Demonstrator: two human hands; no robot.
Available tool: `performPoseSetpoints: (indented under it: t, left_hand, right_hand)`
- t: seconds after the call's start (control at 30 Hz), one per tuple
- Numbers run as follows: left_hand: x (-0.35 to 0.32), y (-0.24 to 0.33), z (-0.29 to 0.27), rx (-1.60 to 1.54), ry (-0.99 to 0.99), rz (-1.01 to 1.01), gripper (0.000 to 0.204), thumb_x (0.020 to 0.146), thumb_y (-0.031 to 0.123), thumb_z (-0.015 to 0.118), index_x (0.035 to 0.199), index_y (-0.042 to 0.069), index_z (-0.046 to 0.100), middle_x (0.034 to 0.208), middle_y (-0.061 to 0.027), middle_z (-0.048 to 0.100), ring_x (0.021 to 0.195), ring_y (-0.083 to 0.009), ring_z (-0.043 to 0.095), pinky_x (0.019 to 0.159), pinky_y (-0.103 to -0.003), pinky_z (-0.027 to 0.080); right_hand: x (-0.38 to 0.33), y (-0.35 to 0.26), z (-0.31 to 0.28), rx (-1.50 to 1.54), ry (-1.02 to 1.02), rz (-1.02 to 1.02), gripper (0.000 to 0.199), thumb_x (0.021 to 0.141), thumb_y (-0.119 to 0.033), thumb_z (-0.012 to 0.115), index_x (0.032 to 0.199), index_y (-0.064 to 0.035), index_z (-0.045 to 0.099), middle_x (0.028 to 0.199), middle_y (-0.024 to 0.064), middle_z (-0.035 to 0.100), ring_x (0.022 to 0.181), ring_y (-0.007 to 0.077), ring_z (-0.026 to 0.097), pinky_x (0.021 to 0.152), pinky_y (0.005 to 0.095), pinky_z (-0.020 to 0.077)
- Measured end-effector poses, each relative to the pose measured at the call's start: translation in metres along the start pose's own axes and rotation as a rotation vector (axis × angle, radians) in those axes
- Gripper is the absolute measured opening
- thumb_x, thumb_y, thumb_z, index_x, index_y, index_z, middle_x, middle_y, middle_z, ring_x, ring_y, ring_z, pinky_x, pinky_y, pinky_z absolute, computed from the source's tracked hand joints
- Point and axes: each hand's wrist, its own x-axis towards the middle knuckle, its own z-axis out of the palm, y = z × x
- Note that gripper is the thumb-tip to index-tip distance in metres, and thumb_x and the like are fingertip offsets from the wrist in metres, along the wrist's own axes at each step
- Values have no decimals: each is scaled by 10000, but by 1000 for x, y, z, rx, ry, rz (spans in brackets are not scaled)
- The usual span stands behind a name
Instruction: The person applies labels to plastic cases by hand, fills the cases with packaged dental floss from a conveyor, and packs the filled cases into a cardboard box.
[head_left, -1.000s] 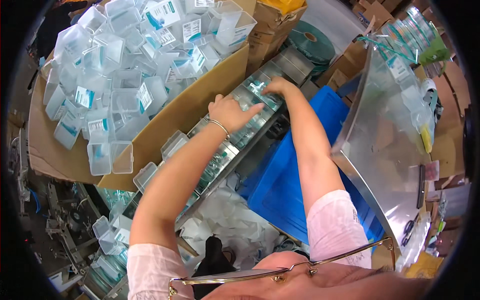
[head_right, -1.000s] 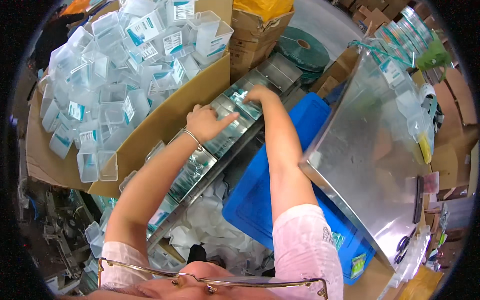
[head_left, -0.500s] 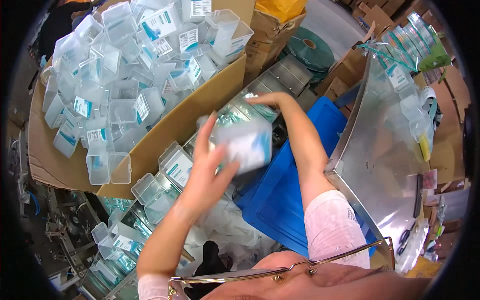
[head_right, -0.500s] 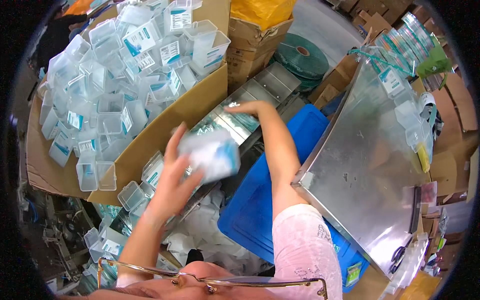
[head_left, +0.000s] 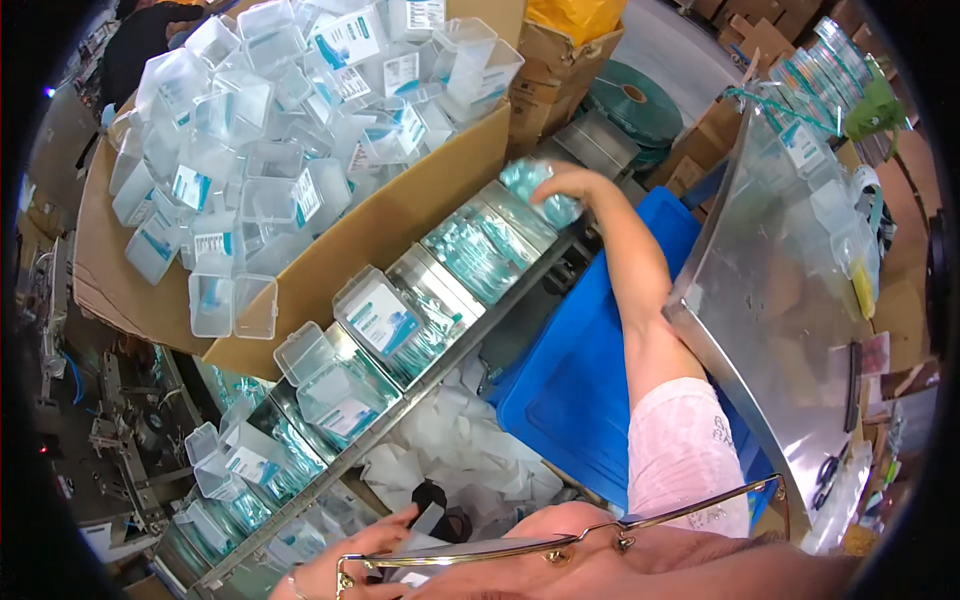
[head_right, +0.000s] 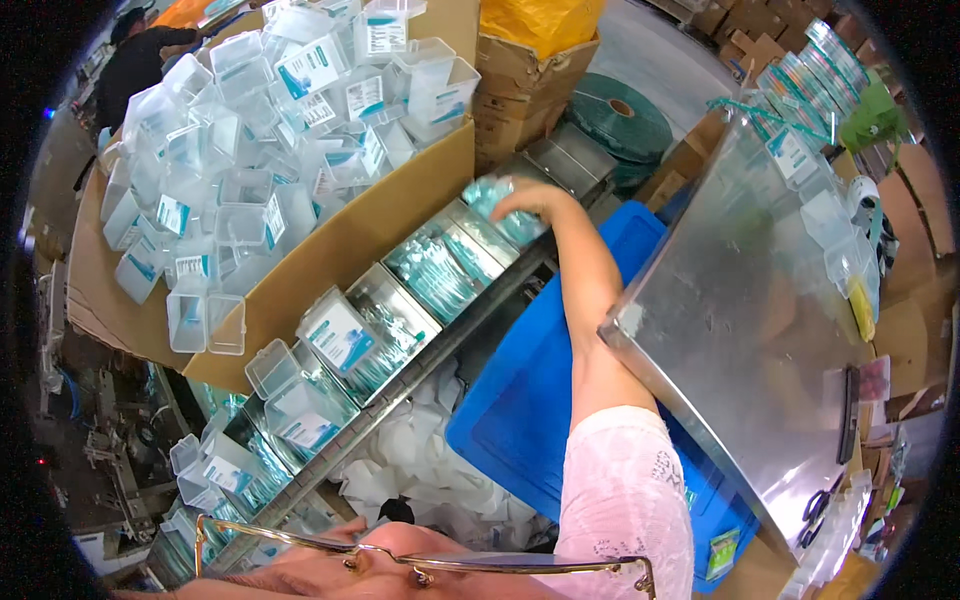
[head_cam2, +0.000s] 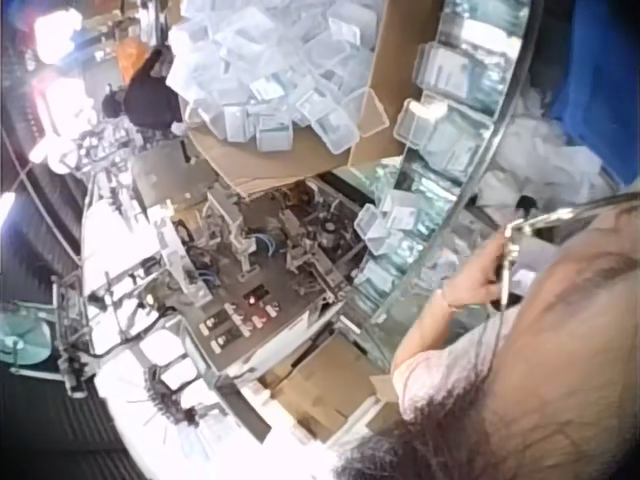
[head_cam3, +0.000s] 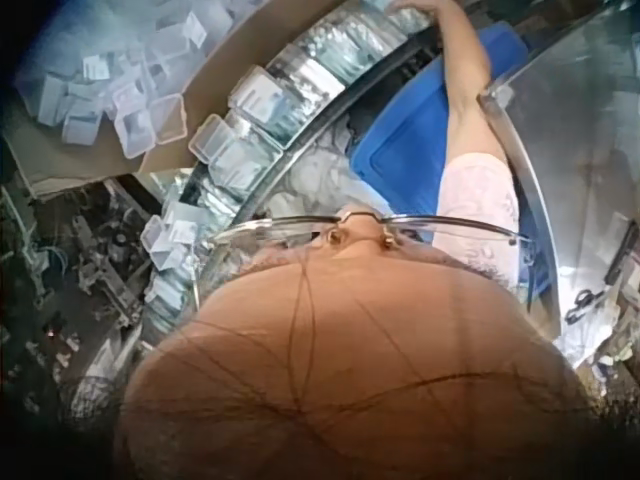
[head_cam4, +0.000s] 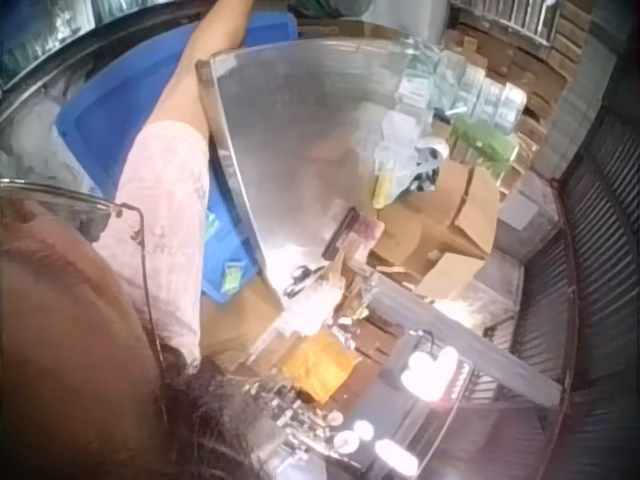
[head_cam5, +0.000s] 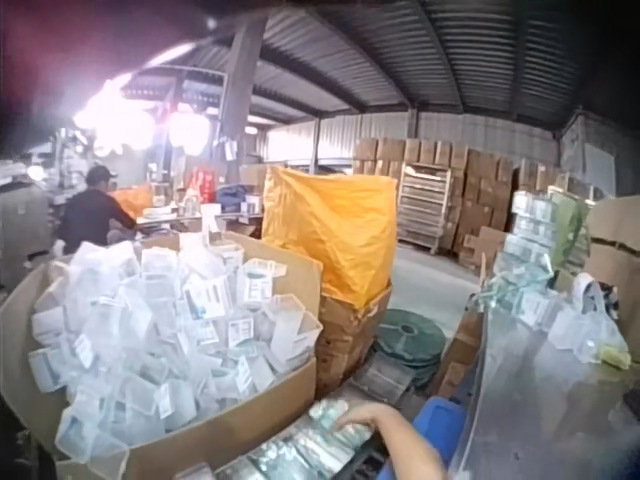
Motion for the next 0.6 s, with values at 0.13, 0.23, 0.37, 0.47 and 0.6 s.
performPoseSetpoints:
  t: [0.13, 0.23, 0.37, 0.47, 0.6]
  left_hand:
    - [-37, -72, 19, -194, 93, -434, 392, 735, 138, 637, 1113, 64, 565, 1290, -208, 370, 1146, -272, 423, 913, -355, 365]
    - [-56, -4, 21, -367, 266, -184, 265, 653, 56, 663, 902, -18, 605, 1226, -217, 406, 1051, -338, 487, 865, -364, 410]
    - [-95, 42, 15, 25, 188, 3, 451, 628, 126, 676, 1046, -13, 579, 1092, -161, 492, 1008, -296, 506, 844, -360, 414]
    - [-134, 39, 47, 226, -214, 264, 586, 624, 189, 696, 1141, -11, 507, 1164, -163, 475, 1077, -300, 463, 888, -384, 378]
    - [-184, 59, 122, -216, 173, 211, 705, 590, 254, 778, 1183, 4, 490, 1382, -180, 211, 1210, -331, 349, 1003, -410, 253]
  right_hand:
    - [-46, -36, 21, 400, 159, -229, 444, 628, -62, 666, 1054, -58, 539, 900, 66, 595, 800, 171, 582, 697, 324, 483]
    - [-91, -39, 54, 700, 161, -373, 323, 672, -36, 651, 979, -51, 552, 838, 53, 597, 749, 163, 594, 673, 318, 497]
    - [-187, -53, 146, 927, 105, -409, 394, 676, -15, 645, 1046, -34, 510, 882, 55, 598, 776, 155, 596, 685, 306, 502]
    - [-291, -59, 250, 1090, -30, -170, 588, 632, -19, 615, 1183, -21, 410, 943, 144, 592, 767, 309, 611, 727, 447, 514]
    - [-461, -78, 370, 1359, -264, -184, 891, 562, -88, 656, 1337, -63, 218, 855, 124, 534, 750, 265, 579, 790, 463, 465]
